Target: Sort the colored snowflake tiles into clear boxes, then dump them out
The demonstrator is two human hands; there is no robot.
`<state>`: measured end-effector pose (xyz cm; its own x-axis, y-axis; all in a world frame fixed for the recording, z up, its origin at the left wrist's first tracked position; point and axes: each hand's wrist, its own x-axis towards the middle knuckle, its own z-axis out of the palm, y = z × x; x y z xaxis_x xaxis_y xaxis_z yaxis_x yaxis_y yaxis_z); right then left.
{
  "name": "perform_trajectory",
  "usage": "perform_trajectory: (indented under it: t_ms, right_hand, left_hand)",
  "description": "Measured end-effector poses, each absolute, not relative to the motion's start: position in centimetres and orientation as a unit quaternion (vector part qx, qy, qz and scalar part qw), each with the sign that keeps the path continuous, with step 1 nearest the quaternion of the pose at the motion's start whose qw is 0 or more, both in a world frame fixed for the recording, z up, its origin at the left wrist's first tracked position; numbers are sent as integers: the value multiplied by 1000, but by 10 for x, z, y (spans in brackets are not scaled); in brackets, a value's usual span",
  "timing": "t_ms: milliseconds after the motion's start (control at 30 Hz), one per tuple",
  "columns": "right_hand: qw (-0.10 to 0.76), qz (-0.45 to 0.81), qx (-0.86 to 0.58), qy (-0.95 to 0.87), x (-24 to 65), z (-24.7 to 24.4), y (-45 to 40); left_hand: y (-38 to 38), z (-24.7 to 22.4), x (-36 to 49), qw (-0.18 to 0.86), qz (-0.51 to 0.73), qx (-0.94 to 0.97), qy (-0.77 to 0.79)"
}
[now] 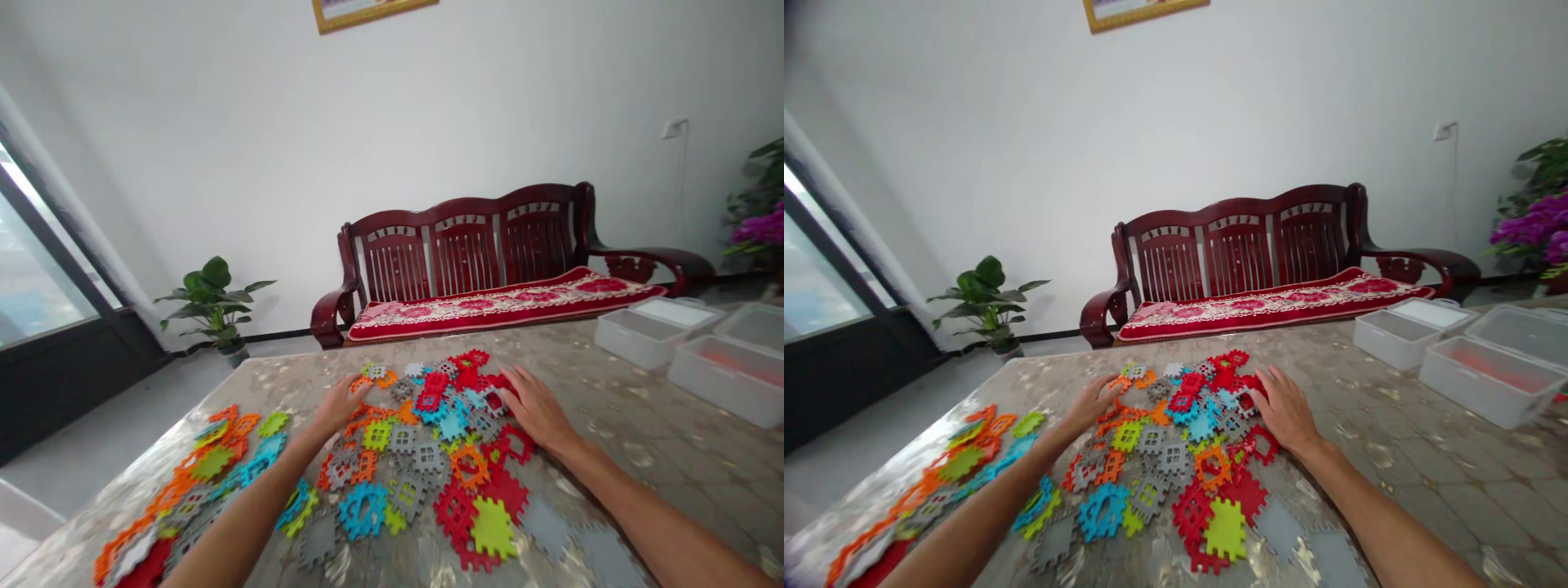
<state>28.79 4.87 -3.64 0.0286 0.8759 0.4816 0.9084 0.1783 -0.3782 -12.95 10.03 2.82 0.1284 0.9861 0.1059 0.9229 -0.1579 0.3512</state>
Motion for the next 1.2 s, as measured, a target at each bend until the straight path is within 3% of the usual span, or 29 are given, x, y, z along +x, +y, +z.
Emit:
perform_trajectory:
  t_ms: [133, 367, 533, 933, 1200]
  right_hand:
    - [279, 4, -643, -713, 286, -38, 51]
    - [309, 41, -640, -703, 286, -34, 50]
    - [295, 55, -648, -700, 284, -30, 50]
    - [297, 47, -642, -705, 282, -29, 49]
    - [325, 68, -657, -676, 290, -28, 52]
  left_hand:
    - [150, 31, -113, 100, 124, 720, 675]
    - [183, 38, -96, 146, 57, 761, 630]
    - [178, 37, -93, 160, 44, 771, 615]
    - [144, 25, -52, 224, 151, 771, 577]
    - [125, 52, -20, 331, 168, 808, 458]
